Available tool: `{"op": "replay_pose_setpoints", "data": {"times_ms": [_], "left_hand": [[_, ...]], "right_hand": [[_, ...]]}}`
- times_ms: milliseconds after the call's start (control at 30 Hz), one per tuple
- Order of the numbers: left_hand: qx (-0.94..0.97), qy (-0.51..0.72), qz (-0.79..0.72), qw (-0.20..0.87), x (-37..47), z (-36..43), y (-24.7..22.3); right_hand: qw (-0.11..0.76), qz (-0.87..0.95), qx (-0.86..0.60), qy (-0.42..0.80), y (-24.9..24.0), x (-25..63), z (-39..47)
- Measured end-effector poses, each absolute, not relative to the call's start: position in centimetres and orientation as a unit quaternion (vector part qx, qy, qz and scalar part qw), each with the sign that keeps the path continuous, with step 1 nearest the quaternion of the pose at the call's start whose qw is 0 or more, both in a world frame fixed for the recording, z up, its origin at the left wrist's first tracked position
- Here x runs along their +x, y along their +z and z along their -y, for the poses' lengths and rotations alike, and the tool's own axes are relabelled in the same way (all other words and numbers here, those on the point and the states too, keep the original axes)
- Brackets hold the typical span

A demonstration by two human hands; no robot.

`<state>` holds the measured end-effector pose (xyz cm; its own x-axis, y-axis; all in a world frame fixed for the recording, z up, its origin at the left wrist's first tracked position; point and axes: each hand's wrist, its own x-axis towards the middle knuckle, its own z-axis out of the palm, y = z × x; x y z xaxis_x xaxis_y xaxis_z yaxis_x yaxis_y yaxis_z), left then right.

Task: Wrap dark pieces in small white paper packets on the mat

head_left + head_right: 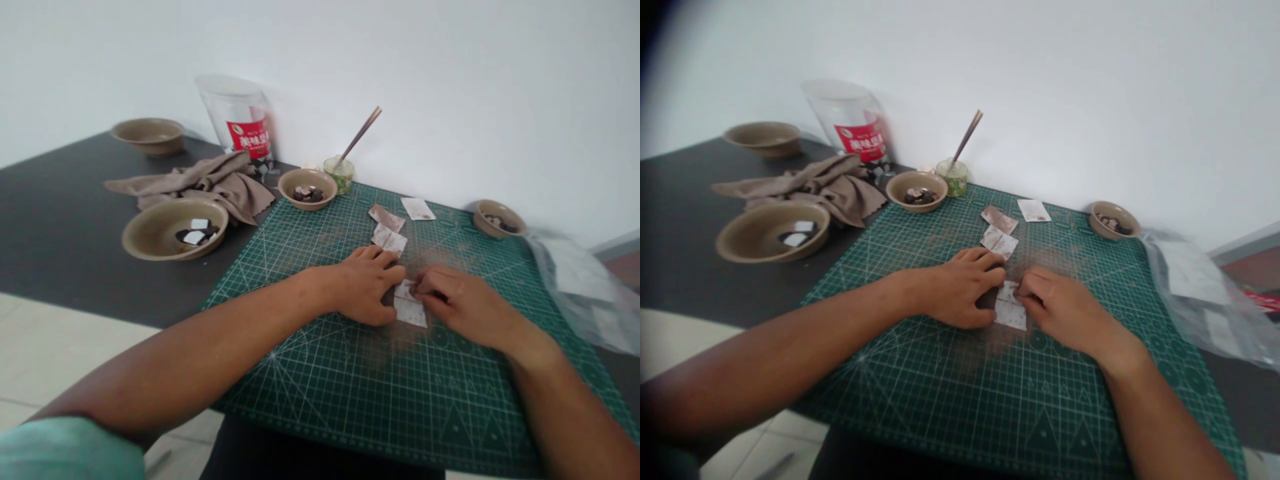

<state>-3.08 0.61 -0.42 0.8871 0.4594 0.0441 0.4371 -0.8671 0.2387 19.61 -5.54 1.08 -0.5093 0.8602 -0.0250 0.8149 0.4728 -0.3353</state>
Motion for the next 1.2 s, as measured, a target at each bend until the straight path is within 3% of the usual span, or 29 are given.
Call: {"op": "replay_pose_setpoints", "data": {"times_ms": [133, 333, 467, 633, 833, 1033, 1200], "left_hand": [[0.965, 0.05, -0.234, 0.109, -3.1, -0.6, -0.4], [0.965, 0.054, -0.236, 0.105, -3.1, -0.5, -0.5], [0.965, 0.057, -0.231, 0.109, -3.1, -0.5, -0.5], [0.965, 0.053, -0.233, 0.111, -3.1, -0.6, -0.5], [0.966, 0.057, -0.229, 0.11, -3.2, -0.5, -0.4], [0.964, 0.051, -0.236, 0.108, -3.1, -0.5, -0.4], [0.966, 0.059, -0.23, 0.107, -3.1, -0.5, -0.4]], "right_hand": [[0.072, 0.867, -0.441, 0.219, 1.1, 19.2, 6.0], [0.089, 0.841, -0.513, 0.147, 1.1, 19.3, 6.0], [0.066, 0.865, -0.447, 0.216, 1.2, 18.9, 6.3], [0.098, 0.848, -0.502, 0.135, 0.9, 19.2, 6.0], [0.059, 0.882, -0.422, 0.201, 1.1, 19.2, 6.2], [0.083, 0.856, -0.495, 0.128, 0.8, 19.6, 5.6], [0.068, 0.874, -0.435, 0.207, 1.0, 19.2, 6.1]]}}
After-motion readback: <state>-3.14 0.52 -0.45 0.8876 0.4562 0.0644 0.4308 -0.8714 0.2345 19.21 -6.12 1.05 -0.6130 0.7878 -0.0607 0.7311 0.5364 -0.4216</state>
